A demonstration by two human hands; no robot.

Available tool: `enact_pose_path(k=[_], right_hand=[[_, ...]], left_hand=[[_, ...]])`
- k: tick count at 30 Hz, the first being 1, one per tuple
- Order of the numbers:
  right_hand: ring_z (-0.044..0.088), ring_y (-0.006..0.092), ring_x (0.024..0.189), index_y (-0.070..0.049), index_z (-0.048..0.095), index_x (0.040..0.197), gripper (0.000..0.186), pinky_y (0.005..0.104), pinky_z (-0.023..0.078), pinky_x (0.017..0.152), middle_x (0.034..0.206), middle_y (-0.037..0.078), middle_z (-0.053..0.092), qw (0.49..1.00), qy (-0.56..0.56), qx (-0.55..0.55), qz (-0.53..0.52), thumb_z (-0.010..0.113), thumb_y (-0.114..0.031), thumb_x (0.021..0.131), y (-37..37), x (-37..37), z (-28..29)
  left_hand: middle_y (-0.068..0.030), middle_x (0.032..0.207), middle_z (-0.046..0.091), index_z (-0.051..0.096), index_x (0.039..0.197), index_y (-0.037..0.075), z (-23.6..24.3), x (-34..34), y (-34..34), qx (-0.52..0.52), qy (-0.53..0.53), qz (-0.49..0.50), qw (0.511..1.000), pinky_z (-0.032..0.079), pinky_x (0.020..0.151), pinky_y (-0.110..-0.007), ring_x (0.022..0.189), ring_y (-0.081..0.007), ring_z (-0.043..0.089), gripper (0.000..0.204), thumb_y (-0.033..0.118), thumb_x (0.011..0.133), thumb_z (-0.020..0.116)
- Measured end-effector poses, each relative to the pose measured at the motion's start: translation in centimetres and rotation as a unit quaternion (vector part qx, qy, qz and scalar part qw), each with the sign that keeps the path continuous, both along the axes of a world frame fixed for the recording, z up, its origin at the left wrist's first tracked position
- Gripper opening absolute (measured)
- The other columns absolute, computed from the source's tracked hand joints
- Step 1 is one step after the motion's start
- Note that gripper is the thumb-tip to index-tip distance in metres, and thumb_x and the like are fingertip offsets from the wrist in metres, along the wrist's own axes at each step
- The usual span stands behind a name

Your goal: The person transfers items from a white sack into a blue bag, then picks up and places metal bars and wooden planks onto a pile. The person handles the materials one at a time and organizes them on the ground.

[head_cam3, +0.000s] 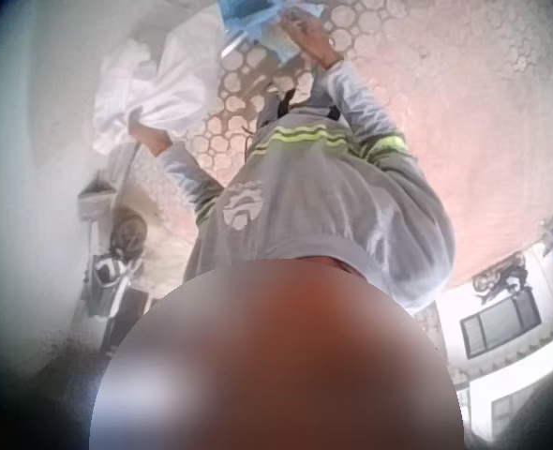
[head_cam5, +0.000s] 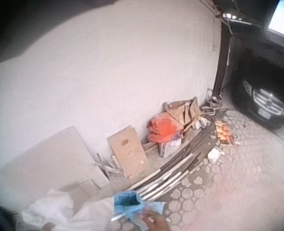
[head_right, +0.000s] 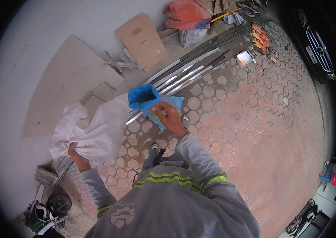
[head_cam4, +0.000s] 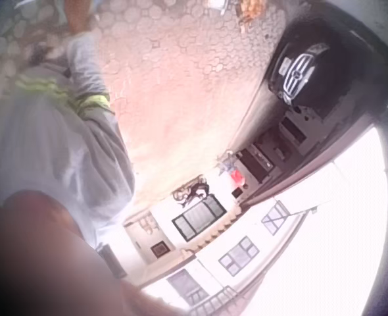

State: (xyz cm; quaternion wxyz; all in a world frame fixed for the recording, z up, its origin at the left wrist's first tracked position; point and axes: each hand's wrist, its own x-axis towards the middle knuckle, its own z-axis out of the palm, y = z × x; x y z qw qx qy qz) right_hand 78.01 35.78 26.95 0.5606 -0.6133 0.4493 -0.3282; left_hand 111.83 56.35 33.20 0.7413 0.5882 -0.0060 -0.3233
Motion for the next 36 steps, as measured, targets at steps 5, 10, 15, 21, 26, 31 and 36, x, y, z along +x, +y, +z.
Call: enact_pose_path(k=[5, 10, 15, 21, 26, 31, 36], right_hand=[[0.057, 0.013, 0.083, 0.0, 0.062, 0.103, 0.038, 0.0275, 0.046, 0.073, 0.09, 0.004, 0.062, 0.966, -0.024, 0.258, 0.021, 0.063, -0.035, 0.09, -0.4, -6.1, -13.4], [0.055, 0.0131, 0.092, -0.003, 0.062, 0.107, 0.049, 0.0263, 0.043, 0.082, 0.096, 0.006, 0.061, 0.916, -0.012, 0.398, 0.06, 0.053, -0.049, 0.092, -1.3, -1.6, -17.2], [0.054, 0.0212, 0.111, -0.005, 0.047, 0.128, 0.059, 0.0337, 0.039, 0.096, 0.118, 0.01, 0.057, 0.84, -0.095, 0.533, -0.04, 0.052, -0.051, 0.091, -4.8, 4.7, -20.3], [0.058, 0.0189, 0.105, -0.004, 0.052, 0.121, 0.04, 0.0325, 0.043, 0.092, 0.118, 0.008, 0.059, 0.808, -0.311, 0.493, -0.085, 0.055, -0.033, 0.094, -7.3, 6.6, -19.9], [0.061, 0.0145, 0.096, -0.002, 0.058, 0.112, 0.034, 0.0298, 0.046, 0.085, 0.106, 0.004, 0.063, 0.85, -0.228, 0.43, -0.202, 0.053, -0.031, 0.096, -4.7, 1.6, -16.6], [0.056, 0.0176, 0.106, -0.001, 0.057, 0.111, 0.032, 0.0336, 0.043, 0.095, 0.111, 0.008, 0.061, 0.882, -0.15, 0.332, -0.299, 0.05, -0.029, 0.098, -3.1, -0.5, -6.6], [0.06, 0.0178, 0.083, 0.004, 0.063, 0.093, 0.034, 0.0327, 0.047, 0.073, 0.09, 0.007, 0.064, 0.979, 0.033, 0.096, -0.175, 0.061, -0.03, 0.09, -7.0, 3.6, -0.5]], left_hand=[[-0.0138, 0.092, 0.062, 0.06, 0.088, -0.004, 0.1, 0.2, -0.9, 0.093, -0.089, 0.034, 0.991, 0.054, 0.076, -0.038, 0.081, -0.0275, 0.063, 0.028, 0.014, 0.067, 0.054], [-0.0151, 0.1, 0.062, 0.058, 0.104, -0.006, -0.5, -0.7, -3.1, 0.025, -0.023, 0.054, 0.998, 0.054, 0.082, -0.04, 0.087, -0.0299, 0.063, 0.042, 0.015, 0.067, 0.054], [-0.0202, 0.121, 0.057, 0.051, 0.123, -0.005, -1.9, -1.0, -5.1, 0.062, 0.004, -0.017, 0.998, 0.05, 0.093, -0.048, 0.108, -0.0335, 0.058, 0.046, 0.022, 0.085, 0.053], [-0.015, 0.12, 0.057, 0.051, 0.123, 0.002, -7.8, 0.3, -8.4, 0.023, 0.116, -0.033, 0.992, 0.05, 0.092, -0.045, 0.107, -0.0304, 0.058, 0.045, 0.035, 0.093, 0.047], [-0.0114, 0.115, 0.058, 0.053, 0.12, 0.005, -16.0, 2.4, -13.3, 0.013, 0.246, -0.019, 0.969, 0.051, 0.088, -0.041, 0.102, -0.0282, 0.058, 0.05, 0.046, 0.093, 0.039], [-0.0095, 0.104, 0.062, 0.056, 0.111, 0.007, -24.4, 2.9, -18.4, 0.0, 0.283, -0.126, 0.951, 0.053, 0.083, -0.037, 0.093, -0.0251, 0.062, 0.041, 0.04, 0.092, 0.041], [-0.0093, 0.102, 0.065, 0.06, 0.109, 0.007, -36.8, -1.4, -22.8, -0.054, 0.354, -0.158, 0.92, 0.052, 0.083, -0.035, 0.09, -0.0245, 0.063, 0.041, 0.039, 0.091, 0.045]])
